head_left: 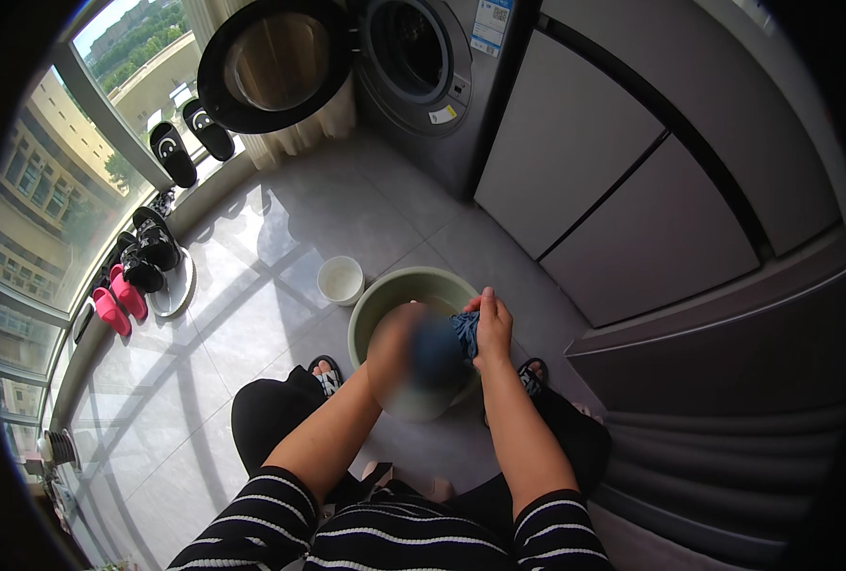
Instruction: The person sits on a small stool and hand-washes a blue garment in a green basin filled with water. They repeatedly submerge, scrub, and wring the fabric. After washing, they carry the basin to a sink, pour out the water, and place the garment in the sink.
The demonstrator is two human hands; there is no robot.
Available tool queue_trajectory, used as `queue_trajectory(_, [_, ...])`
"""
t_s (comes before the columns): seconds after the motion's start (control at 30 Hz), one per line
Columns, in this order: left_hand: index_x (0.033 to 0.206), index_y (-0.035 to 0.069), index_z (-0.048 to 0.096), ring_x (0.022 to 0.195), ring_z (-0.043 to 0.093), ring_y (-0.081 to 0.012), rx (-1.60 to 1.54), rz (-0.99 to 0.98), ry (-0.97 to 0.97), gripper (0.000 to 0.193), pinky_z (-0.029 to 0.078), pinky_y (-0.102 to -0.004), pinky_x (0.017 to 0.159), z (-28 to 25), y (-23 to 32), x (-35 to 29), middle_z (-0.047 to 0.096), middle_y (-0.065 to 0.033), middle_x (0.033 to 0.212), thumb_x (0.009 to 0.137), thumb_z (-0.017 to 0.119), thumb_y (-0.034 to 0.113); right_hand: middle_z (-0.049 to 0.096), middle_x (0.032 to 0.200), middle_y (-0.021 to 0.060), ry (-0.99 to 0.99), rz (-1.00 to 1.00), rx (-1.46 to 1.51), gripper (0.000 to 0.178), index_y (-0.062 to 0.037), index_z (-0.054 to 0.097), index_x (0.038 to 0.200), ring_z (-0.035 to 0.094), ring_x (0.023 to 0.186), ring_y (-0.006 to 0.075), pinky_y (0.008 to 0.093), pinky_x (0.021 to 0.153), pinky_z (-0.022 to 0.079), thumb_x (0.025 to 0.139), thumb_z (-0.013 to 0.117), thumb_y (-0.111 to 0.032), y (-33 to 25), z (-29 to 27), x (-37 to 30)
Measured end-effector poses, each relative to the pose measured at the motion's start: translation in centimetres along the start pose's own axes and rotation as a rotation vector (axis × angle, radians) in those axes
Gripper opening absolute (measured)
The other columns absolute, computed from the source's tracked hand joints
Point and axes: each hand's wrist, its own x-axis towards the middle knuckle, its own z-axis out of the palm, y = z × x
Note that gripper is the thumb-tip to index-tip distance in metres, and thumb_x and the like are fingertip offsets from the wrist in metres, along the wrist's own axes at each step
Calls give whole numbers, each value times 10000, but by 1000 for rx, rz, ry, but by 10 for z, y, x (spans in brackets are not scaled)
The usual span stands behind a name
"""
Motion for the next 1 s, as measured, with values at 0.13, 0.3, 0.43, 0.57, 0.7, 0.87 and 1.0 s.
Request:
queue_trajectory(0.13, [1113,19,532,928,553,-206,-279,-329,-71,276,423,-337,855,-13,-13,-6,570,-98,1026,895,485,182,553,748,40,-19,-42,214,391,-42,551,797,528,685,122,243,622,449,896,532,-419,-17,4,9])
queue_trajectory(0.3, [966,35,609,812,576,-188,-50,-331,-99,200,459,-331,737,-7,40,7,597,-76,897,807,597,156,579,857,24,-189,-14,-24,383,-20,594,930,528,802,92,224,735,429,851,619,-394,-9,-6,5])
queue_trajectory(0.43, [918,84,574,669,548,-119,-561,-433,318,164,472,-274,618,-1,119,24,564,-22,750,843,623,222,615,1004,56,-640,-39,-314,495,-22,589,1061,561,939,150,259,818,425,672,775,-266,-17,-3,-12])
queue_trajectory(0.57, [847,107,553,628,514,-131,-791,-424,470,193,461,-277,608,-8,118,27,519,-9,682,850,628,286,608,994,71,-878,340,-572,568,-34,573,1114,563,929,180,277,826,432,609,782,-186,10,-21,2])
queue_trajectory(0.7, [942,102,572,733,565,-145,-934,-537,487,273,485,-310,702,-11,131,28,568,-19,751,806,678,314,596,975,91,-387,364,-233,501,-16,580,1095,564,894,181,276,775,446,608,689,-61,23,-41,8])
queue_trajectory(0.87, [1200,27,498,963,577,-185,-472,-646,160,626,428,-329,917,-4,101,24,611,-72,1021,692,791,248,592,984,101,-351,522,506,410,-25,536,1071,584,910,227,345,831,462,717,659,-193,2,-23,-1])
queue_trajectory(1.0, [1048,-6,578,853,604,-170,-316,-663,107,412,470,-297,802,1,106,16,634,-72,920,707,755,142,613,1021,111,-226,589,502,456,-2,553,1060,598,921,239,378,849,462,819,607,-386,-13,-21,3])
